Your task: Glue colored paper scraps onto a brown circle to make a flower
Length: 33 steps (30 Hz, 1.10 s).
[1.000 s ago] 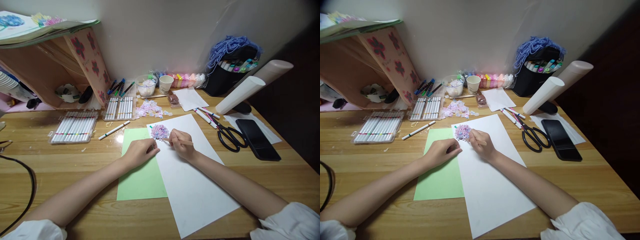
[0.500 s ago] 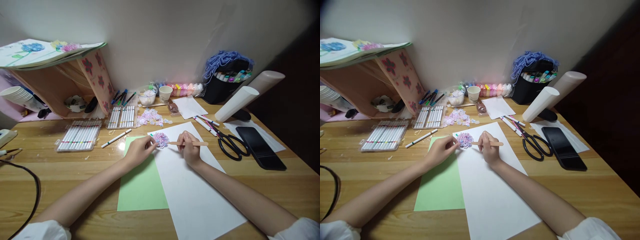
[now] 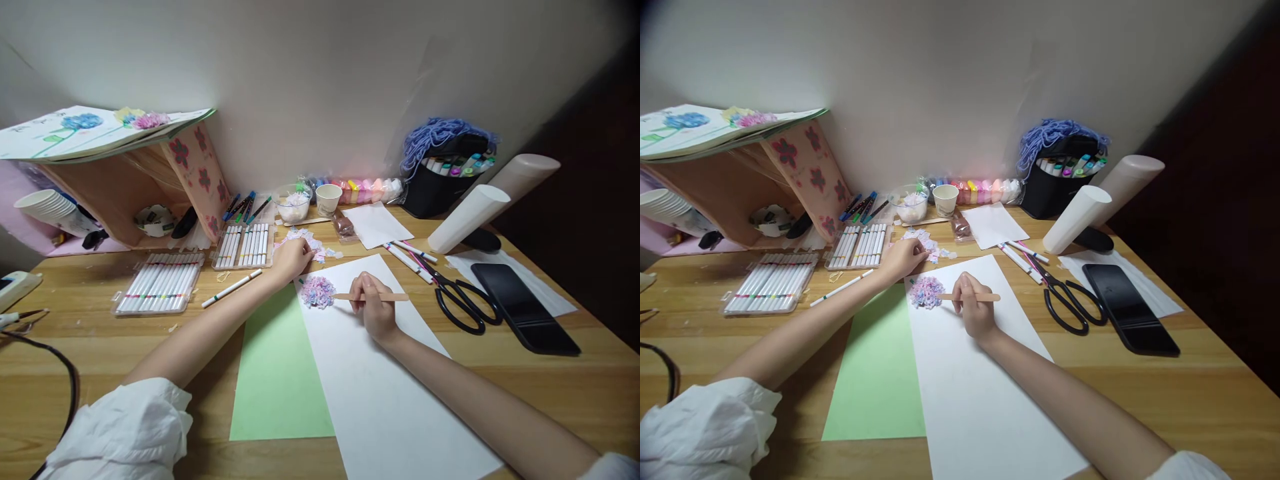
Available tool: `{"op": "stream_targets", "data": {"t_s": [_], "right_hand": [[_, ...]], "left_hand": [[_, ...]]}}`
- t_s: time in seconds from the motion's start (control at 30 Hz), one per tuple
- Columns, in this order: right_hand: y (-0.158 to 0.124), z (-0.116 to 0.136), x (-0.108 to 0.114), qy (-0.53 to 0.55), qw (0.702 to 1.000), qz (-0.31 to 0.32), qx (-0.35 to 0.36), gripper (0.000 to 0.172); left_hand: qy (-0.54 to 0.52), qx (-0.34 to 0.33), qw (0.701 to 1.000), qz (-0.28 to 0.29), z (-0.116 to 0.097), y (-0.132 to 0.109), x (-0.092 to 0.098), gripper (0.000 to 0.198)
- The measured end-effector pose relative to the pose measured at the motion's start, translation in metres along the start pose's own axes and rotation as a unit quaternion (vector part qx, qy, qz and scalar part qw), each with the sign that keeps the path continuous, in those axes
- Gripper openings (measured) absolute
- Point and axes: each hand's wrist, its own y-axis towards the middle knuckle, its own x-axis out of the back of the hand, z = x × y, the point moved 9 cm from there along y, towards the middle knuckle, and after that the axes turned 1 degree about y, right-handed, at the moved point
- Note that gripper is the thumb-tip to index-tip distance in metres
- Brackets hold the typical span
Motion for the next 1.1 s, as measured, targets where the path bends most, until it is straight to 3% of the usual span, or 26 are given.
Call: {"op": "stream_targets", "data": {"t_s": [0.17,0.33,0.5,0.67,0.8,0.97,1.1], "right_hand": [[0.001,0.0,0.001,0.0,1.0,-0.007,-0.005,0.044],[0.0,0.002,0.001,-0.001,1.0,-0.007,0.007,0.043],[-0.002,0.003,-0.002,-0.007,1.0,0.004,0.012,0.043],[-0.002,0.003,-0.006,-0.011,1.0,0.025,0.008,0.043],[-0.003,0.002,-0.006,-0.014,0.999,0.029,0.002,0.043],[-0.003,0.002,-0.007,-0.025,0.999,0.037,-0.002,0.044],[-0.003,0.003,-0.008,-0.02,0.999,0.037,-0.001,0.043]], "left_hand": [[-0.016,-0.004,1.0,-0.008,0.001,-0.008,0.014,0.015],[-0.089,-0.015,0.995,-0.044,0.002,-0.033,0.038,0.02],[-0.149,-0.03,0.988,-0.015,0.005,-0.057,0.035,0.024],[-0.035,0.008,0.998,-0.051,0.02,-0.053,0.037,0.02],[0.04,-0.004,0.996,-0.085,0.024,-0.044,0.039,0.015],[-0.036,-0.018,0.995,-0.09,0.032,-0.041,0.037,0.009],[-0.166,-0.013,0.982,-0.091,0.033,-0.049,0.045,0.004]]}}
